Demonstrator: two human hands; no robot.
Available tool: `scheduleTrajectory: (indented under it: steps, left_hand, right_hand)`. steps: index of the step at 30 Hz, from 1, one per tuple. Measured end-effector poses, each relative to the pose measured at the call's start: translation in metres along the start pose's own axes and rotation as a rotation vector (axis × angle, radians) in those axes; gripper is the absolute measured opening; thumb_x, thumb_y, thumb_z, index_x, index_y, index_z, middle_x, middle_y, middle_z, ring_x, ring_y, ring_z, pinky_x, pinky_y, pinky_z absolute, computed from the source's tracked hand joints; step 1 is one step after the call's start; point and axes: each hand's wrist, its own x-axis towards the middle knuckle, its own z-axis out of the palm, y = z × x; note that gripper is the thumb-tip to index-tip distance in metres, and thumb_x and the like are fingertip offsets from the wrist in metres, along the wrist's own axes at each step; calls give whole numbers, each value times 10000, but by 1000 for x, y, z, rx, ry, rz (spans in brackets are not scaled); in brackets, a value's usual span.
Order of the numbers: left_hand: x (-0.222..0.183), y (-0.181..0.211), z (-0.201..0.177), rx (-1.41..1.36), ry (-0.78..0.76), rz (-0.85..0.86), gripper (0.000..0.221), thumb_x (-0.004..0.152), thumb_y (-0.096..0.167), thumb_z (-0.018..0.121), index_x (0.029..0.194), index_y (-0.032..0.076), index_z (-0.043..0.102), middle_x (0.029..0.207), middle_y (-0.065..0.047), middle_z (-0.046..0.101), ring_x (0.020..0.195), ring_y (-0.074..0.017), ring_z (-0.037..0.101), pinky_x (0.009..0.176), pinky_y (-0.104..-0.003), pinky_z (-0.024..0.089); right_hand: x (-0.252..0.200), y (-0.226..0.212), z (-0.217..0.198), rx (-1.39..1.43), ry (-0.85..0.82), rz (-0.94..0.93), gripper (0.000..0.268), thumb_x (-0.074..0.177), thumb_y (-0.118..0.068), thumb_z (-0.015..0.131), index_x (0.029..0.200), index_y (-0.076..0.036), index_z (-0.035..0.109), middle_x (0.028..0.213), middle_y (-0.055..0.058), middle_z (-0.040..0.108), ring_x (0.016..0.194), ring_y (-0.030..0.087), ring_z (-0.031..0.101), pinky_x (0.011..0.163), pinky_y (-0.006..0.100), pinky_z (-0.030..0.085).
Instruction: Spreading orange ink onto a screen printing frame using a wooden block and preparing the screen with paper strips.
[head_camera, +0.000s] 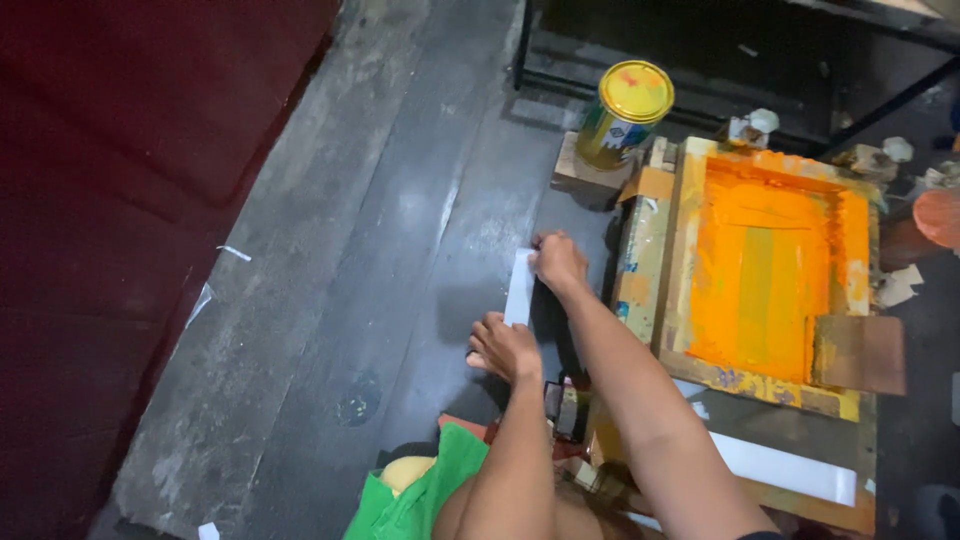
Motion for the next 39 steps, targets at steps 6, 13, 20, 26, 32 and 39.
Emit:
scheduleTrajectory:
  steps: [6, 13, 20, 26, 32, 39]
  left_hand:
    - [-9, 30, -30, -264, 240, 188, 218, 822, 251, 718, 1022, 210, 643, 1030, -16, 584, 1057, -285, 581, 1001, -505, 410]
    - [-118, 53, -88, -489, 258, 549, 147, 862, 234, 707, 987, 281, 645, 1016, 94, 590, 987, -210, 589, 920, -446, 403]
    - [-195, 25, -107, -326, 14, 1567, 135, 843, 165, 756, 969, 162, 708, 873, 6, 594, 876, -232, 604, 796, -369, 443]
    - [-195, 6, -84, 150, -83, 1884, 407, 730, 338, 843, 1019, 71, 741, 927, -97, 645, 891, -304, 585, 769, -437, 436]
    - [-188, 5, -89, 532, -121, 1833, 588, 706, 386, 887, 1145, 31, 725, 1070, -134, 664, 1013, -325, 612, 820, -440, 458]
    - [-179, -15, -76, 276, -208, 1765, 615, 729, 334, 880, 1236, 27, 718, 1138, -137, 656, 1063, -344, 616, 795, -434, 476]
  right_hand:
    - [-70, -21, -77, 85, 146, -302, 333, 914, -206, 723, 1215, -70, 683, 979, 128, 625, 1039, 402, 679, 878, 537, 550]
    - [-212, 53, -183, 255, 194, -533, 311, 873, -233, 758, 1166, -140, 710, 816, 84, 619, 771, 304, 656, 723, 440, 540]
    - [-337, 174, -233, 119, 50, -343, 336, 810, -181, 758, 1142, -140, 732, 798, 74, 711, 657, 267, 702, 639, 421, 580]
    - [-366, 280, -213, -33, 151, -293, 353, 772, -242, 783, 1122, -212, 746, 854, 8, 721, 797, 234, 743, 708, 391, 588]
    - [-369, 289, -207, -117, 203, -334, 479, 739, -330, 819, 1183, -168, 740, 938, 56, 695, 959, 303, 679, 796, 451, 531]
    - [-357, 273, -193, -140, 30, -239, 622, 751, -308, 831, 1328, -132, 679, 1217, 107, 684, 1122, 325, 627, 886, 458, 456]
